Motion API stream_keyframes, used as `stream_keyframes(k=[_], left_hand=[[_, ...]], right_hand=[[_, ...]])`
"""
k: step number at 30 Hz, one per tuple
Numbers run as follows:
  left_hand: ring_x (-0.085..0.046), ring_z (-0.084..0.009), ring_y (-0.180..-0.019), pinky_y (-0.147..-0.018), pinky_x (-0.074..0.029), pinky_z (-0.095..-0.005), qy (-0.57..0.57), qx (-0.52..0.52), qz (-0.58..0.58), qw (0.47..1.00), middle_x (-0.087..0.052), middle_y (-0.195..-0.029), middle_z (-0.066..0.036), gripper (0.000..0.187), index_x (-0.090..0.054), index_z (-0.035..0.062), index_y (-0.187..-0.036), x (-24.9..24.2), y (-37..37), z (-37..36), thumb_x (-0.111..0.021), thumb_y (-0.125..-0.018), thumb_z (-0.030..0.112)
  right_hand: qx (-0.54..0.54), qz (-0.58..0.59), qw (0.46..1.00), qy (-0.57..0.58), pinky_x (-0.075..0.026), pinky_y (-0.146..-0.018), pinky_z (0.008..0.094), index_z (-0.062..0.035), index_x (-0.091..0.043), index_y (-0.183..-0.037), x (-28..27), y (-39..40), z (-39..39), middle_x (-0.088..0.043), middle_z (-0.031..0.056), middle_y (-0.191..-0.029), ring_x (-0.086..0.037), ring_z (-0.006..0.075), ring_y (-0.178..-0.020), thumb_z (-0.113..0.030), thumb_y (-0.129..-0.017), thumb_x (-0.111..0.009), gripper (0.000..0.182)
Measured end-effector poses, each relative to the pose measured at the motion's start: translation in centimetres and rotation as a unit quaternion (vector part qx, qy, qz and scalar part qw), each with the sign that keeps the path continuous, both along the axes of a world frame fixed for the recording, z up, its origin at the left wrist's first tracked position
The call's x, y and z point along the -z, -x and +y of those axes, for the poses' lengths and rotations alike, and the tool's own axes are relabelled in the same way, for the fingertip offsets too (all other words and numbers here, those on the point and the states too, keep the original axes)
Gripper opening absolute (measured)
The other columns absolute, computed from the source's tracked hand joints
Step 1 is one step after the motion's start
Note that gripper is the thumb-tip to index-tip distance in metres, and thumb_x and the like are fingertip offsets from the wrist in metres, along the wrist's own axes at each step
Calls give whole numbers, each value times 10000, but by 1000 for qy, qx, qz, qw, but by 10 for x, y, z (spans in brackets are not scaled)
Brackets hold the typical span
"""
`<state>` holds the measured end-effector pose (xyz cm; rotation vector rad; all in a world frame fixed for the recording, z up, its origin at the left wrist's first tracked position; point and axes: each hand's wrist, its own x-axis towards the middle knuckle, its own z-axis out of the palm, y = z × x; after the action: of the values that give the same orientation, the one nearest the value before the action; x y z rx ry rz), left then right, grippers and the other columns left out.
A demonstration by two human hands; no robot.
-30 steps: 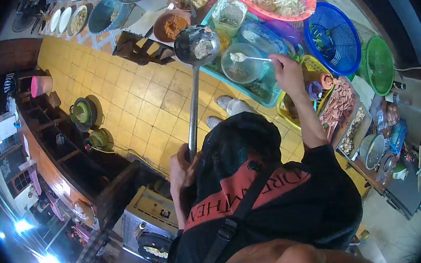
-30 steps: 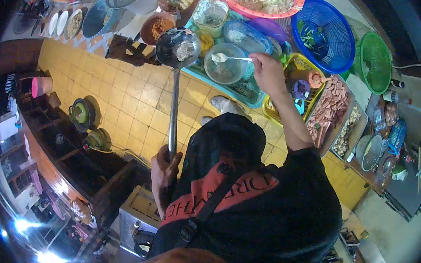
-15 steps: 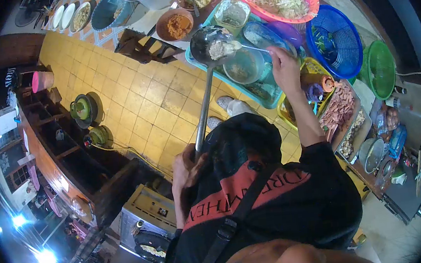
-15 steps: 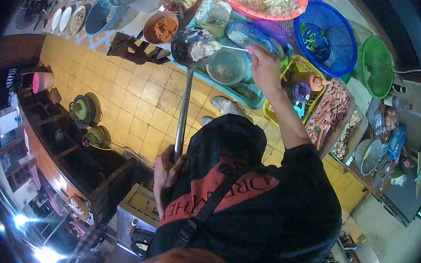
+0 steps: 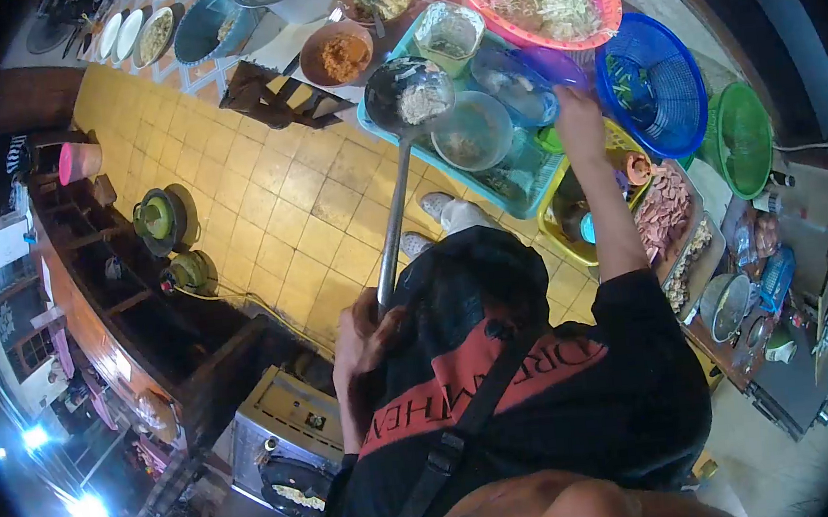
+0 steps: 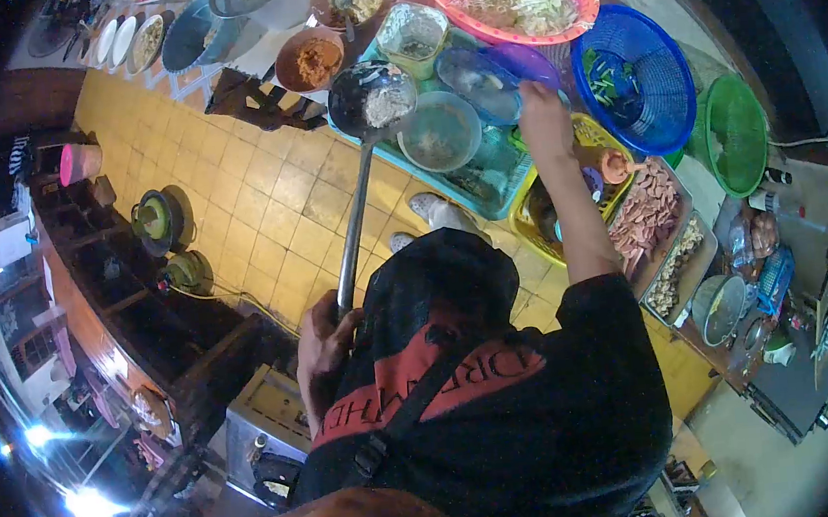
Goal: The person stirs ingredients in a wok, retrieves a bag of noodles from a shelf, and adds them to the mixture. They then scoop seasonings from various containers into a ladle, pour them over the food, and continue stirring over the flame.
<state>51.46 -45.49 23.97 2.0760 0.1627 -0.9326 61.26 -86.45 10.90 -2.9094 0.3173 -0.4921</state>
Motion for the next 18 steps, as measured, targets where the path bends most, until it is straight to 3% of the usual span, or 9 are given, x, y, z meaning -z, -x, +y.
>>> stream_keyframes(k=[2, 5, 8, 11, 13, 18], left_hand=[[-463, -159, -578, -557, -394, -334, -11, -3, 15, 1000, -490, -606, -71, 280, -545, 0, -844, 1, 0, 3, -657, -771, 247], [-523, -240, -581, -560, -410, -366, -42, 44, -20, 998, -565, -647, -146, 311, -574, 2, -915, 7, 2, 11, -661, -797, 276], [-522, -249, -592, -582, -418, -378, -46, 43, 14, 998, -564, -659, -158, 312, -574, 2, -917, 5, 3, 14, -657, -799, 279], [-552, -305, -620, -607, -429, -405, -53, 66, 25, 996, -574, -682, -186, 327, -575, 4, -919, 10, 5, 18, -649, -801, 300], [-575, -363, -660, -616, -431, -431, -49, 83, 15, 995, -580, -702, -211, 341, -577, 5, -920, 10, 4, 14, -646, -801, 317], [-576, -400, -698, -624, -429, -452, -66, 136, -5, 989, -578, -721, -233, 351, -570, 2, -906, -1, -7, -2, -644, -798, 328]], right_hand=[[3, 80, 997, 16, -530, -742, 424, -50, -640, -947, 26, -12, 0, -651, 171, -891, -631, 355, -865, -7, -761, -539, 216], [25, 164, 986, -34, -521, -758, 418, -77, -672, -937, 39, -28, 6, -659, 166, -912, -628, 380, -855, -46, -770, -563, 201], [28, 135, 980, -141, -511, -778, 403, -109, -699, -935, 76, -38, 1, -666, 159, -922, -635, 355, -863, -80, -772, -575, 207], [50, 175, 964, -195, -505, -754, 412, -69, -702, -956, 23, -39, 8, -679, 157, -912, -645, 307, -855, -115, -785, -612, 198], [32, 170, 963, -206, -504, -732, 396, -73, -702, -961, 30, -34, -8, -683, 146, -888, -652, 290, -816, -128, -801, -605, 195], [42, 160, 949, -270, -502, -748, 384, -110, -709, -929, 14, -16, -27, -682, 116, -871, -651, 290, -799, -165, -802, -594, 180]])
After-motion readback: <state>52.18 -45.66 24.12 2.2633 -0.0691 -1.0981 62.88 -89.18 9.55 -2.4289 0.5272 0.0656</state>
